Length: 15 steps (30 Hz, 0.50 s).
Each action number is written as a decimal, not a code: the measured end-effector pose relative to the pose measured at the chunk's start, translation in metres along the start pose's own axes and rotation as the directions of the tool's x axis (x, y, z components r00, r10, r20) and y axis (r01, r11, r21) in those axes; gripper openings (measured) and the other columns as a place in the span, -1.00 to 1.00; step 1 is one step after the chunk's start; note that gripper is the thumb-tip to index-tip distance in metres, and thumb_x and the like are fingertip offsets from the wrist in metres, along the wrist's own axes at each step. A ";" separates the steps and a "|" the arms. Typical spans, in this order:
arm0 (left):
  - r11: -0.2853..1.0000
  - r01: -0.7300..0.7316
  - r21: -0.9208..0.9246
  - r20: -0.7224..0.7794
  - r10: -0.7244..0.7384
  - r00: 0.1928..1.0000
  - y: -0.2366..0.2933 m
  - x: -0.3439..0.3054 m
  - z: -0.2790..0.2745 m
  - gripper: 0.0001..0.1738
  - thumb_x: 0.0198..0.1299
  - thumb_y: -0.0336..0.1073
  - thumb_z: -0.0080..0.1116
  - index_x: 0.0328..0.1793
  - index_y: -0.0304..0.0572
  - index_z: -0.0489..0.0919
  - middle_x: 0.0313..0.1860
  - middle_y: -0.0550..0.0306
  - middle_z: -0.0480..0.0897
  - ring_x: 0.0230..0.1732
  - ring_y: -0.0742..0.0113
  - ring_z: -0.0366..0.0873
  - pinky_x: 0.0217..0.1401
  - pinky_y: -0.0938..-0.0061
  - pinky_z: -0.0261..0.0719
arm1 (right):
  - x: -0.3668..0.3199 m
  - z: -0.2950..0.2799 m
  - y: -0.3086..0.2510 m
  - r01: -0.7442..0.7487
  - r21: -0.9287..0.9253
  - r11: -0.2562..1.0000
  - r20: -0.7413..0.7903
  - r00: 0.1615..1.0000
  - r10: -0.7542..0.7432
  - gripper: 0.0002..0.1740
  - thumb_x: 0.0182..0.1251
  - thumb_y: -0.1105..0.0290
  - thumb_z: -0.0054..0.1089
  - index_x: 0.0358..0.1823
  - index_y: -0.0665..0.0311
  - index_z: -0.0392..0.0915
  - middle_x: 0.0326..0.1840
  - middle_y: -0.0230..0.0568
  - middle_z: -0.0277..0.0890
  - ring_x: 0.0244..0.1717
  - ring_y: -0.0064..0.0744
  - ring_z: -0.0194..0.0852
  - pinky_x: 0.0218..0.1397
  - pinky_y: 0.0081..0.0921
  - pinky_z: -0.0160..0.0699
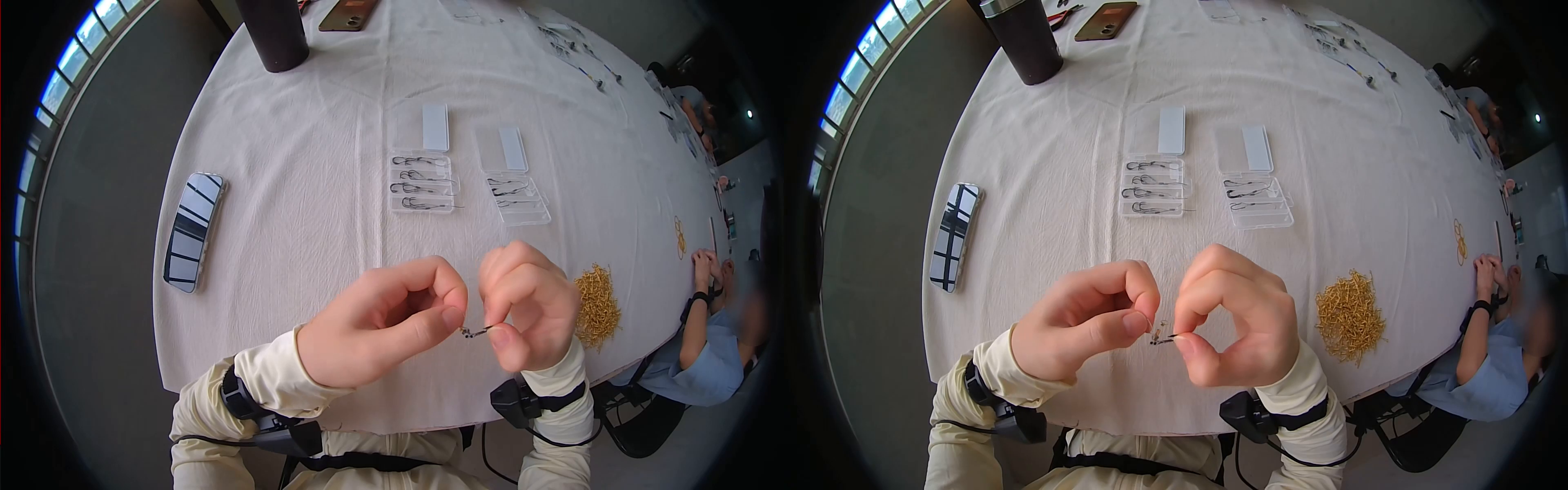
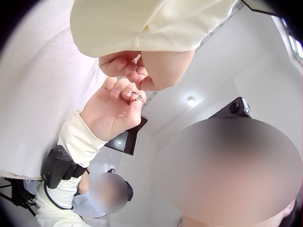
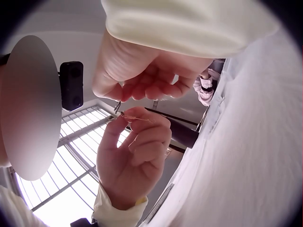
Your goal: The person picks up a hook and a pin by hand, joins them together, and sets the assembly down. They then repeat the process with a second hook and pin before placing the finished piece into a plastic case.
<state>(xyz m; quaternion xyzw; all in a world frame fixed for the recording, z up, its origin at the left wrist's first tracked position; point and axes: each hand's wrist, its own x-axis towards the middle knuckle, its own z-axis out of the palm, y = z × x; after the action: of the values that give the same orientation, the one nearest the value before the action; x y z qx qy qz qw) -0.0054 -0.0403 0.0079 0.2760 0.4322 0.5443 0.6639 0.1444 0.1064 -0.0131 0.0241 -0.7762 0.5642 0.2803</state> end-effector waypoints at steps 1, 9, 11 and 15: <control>0.998 -0.050 0.035 -0.020 0.051 0.998 -0.001 0.000 0.000 -0.89 0.29 -0.33 0.08 -0.20 -0.21 0.45 -0.28 0.34 0.39 -0.28 0.60 0.25 -0.21 0.65 0.25 | 0.000 0.000 0.000 0.000 0.000 1.000 0.000 1.000 0.000 -0.82 -0.17 0.64 0.20 -0.47 0.28 0.46 -0.43 -0.29 0.41 -0.46 -0.48 0.37 -0.38 -0.56 0.39; 0.961 -0.250 0.116 -0.045 0.257 0.965 -0.012 0.003 -0.001 -0.89 0.33 -0.33 0.01 -0.16 -0.21 0.41 -0.10 0.17 0.37 -0.20 0.55 0.25 -0.16 0.62 0.29 | 0.000 0.000 0.001 -0.089 -0.115 0.989 -0.060 0.995 0.082 -0.83 -0.12 0.64 0.16 -0.47 0.29 0.41 -0.47 -0.33 0.36 -0.48 -0.52 0.32 -0.39 -0.59 0.33; 0.959 -0.259 0.112 -0.056 0.266 0.962 -0.011 0.003 0.000 -0.90 0.34 -0.34 -0.01 -0.16 -0.21 0.40 -0.10 0.15 0.39 -0.22 0.55 0.25 -0.17 0.63 0.29 | -0.001 0.001 0.002 -0.120 -0.102 0.988 -0.076 0.991 0.113 -0.85 -0.10 0.64 0.15 -0.46 0.29 0.41 -0.46 -0.34 0.36 -0.47 -0.53 0.31 -0.37 -0.60 0.33; 0.964 -0.257 0.069 -0.079 0.262 0.962 -0.012 0.005 0.001 -0.88 0.35 -0.33 -0.01 -0.14 -0.21 0.40 -0.10 0.13 0.41 -0.31 0.57 0.24 -0.27 0.66 0.28 | -0.002 0.002 0.001 -0.238 -0.026 0.971 -0.127 0.964 0.233 -0.89 -0.02 0.62 0.13 -0.46 0.31 0.41 -0.44 -0.35 0.36 -0.43 -0.58 0.30 -0.32 -0.62 0.34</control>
<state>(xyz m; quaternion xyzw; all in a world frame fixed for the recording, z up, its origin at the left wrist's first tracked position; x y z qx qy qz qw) 0.0013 -0.0386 -0.0029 0.3254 0.4363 0.6255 0.5590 0.1451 0.1043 -0.0150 -0.1087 -0.7662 0.5780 0.2590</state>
